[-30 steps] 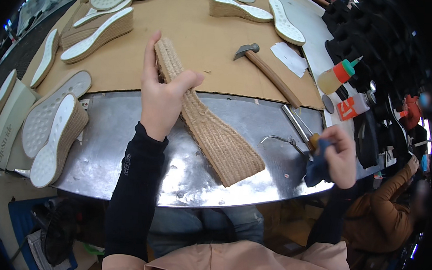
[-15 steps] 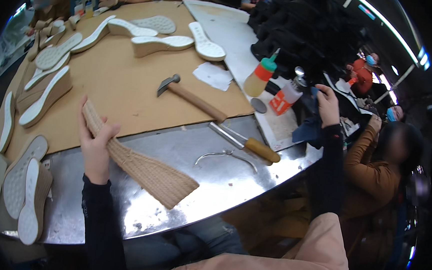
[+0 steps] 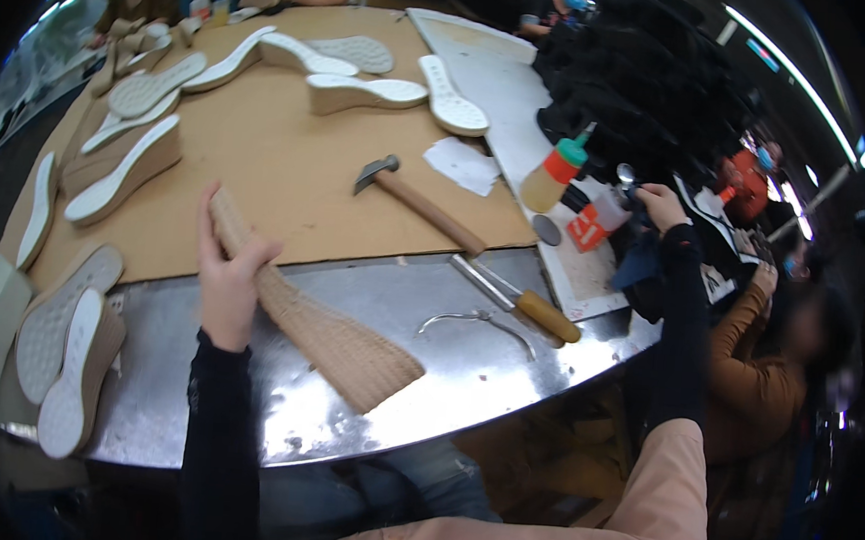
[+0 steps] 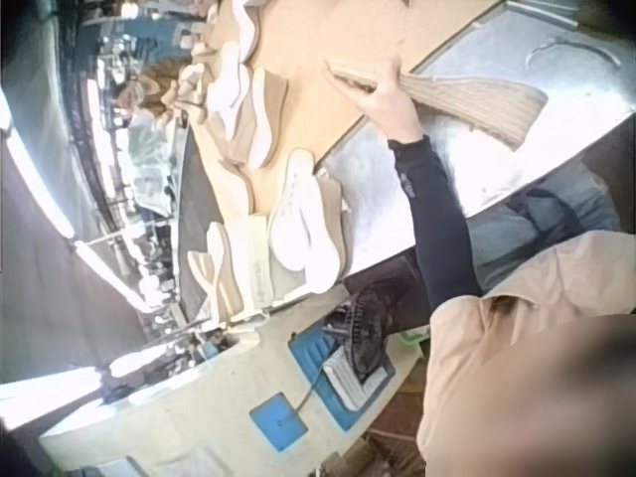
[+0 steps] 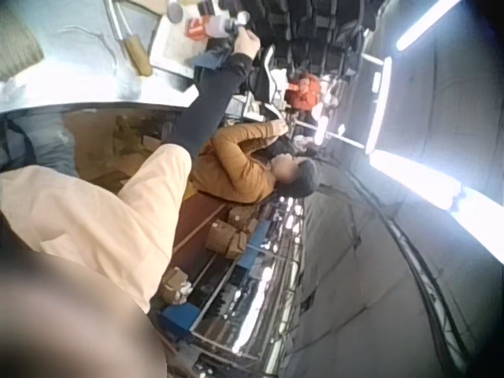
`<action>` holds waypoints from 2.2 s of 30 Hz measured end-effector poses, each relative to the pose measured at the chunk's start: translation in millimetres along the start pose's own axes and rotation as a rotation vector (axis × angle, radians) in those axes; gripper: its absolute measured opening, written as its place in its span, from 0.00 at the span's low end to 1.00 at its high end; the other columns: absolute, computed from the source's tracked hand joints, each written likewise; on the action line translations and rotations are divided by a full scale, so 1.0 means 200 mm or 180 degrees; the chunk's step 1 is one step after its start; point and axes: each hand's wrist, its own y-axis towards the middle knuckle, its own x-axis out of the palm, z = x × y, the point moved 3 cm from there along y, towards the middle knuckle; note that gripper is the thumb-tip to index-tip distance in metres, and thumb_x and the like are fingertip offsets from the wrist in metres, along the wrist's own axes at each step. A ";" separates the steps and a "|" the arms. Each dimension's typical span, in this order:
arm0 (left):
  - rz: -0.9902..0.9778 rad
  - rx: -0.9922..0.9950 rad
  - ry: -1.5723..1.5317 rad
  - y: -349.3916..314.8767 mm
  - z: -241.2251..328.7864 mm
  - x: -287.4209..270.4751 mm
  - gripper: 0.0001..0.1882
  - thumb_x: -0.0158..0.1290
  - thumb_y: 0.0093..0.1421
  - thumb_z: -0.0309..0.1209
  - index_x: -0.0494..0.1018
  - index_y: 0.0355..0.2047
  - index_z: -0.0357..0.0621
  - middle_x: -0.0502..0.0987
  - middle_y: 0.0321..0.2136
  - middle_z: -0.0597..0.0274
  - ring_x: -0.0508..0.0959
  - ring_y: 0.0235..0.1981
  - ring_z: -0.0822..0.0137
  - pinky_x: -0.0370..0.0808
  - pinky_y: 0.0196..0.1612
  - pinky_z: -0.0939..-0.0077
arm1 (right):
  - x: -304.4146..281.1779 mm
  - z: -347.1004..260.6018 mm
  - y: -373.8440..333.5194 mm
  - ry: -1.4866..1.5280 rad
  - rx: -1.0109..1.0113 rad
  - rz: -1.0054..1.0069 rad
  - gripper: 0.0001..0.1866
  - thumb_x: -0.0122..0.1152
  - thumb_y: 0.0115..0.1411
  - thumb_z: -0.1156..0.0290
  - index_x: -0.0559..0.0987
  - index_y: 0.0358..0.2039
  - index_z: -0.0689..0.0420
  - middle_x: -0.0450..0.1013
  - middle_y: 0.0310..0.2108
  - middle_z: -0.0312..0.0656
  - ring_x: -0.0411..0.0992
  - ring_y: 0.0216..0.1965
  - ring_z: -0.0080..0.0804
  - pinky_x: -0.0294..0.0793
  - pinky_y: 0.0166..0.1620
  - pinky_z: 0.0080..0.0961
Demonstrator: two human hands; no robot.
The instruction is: The person holds a woven wedge heel and rubs its surface with a small blue block, repeatedly smoothing the textured material. The wedge is rotated and repositioned to treat different areas while other shoe parts and tools remain on the table.
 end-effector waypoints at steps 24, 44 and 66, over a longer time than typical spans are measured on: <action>-0.0114 0.0499 -0.0274 -0.02 0.12 0.02 0.42 0.55 0.45 0.19 0.52 0.62 0.37 0.71 0.40 0.53 0.75 0.37 0.68 0.75 0.40 0.76 | 0.95 -1.07 -1.57 0.0975 -0.3008 -0.2023 0.15 0.58 0.40 0.80 0.77 0.33 0.63 0.70 0.24 0.41 0.69 0.26 0.30 0.67 0.31 0.21; -0.0232 0.0470 -0.0271 -0.03 0.09 0.04 0.41 0.54 0.46 0.18 0.51 0.62 0.38 0.70 0.40 0.55 0.75 0.36 0.69 0.75 0.40 0.77 | 0.98 -1.01 -1.51 0.0841 -0.2426 -0.2630 0.13 0.63 0.39 0.76 0.75 0.30 0.60 0.63 0.17 0.40 0.64 0.18 0.31 0.65 0.25 0.25; -0.0248 0.0441 -0.0266 -0.02 0.08 0.04 0.40 0.55 0.47 0.19 0.51 0.61 0.36 0.72 0.33 0.58 0.76 0.30 0.71 0.74 0.36 0.79 | 0.97 -1.00 -1.49 0.1183 -0.2423 -0.2604 0.10 0.61 0.41 0.80 0.68 0.23 0.59 0.63 0.18 0.36 0.62 0.20 0.22 0.63 0.26 0.18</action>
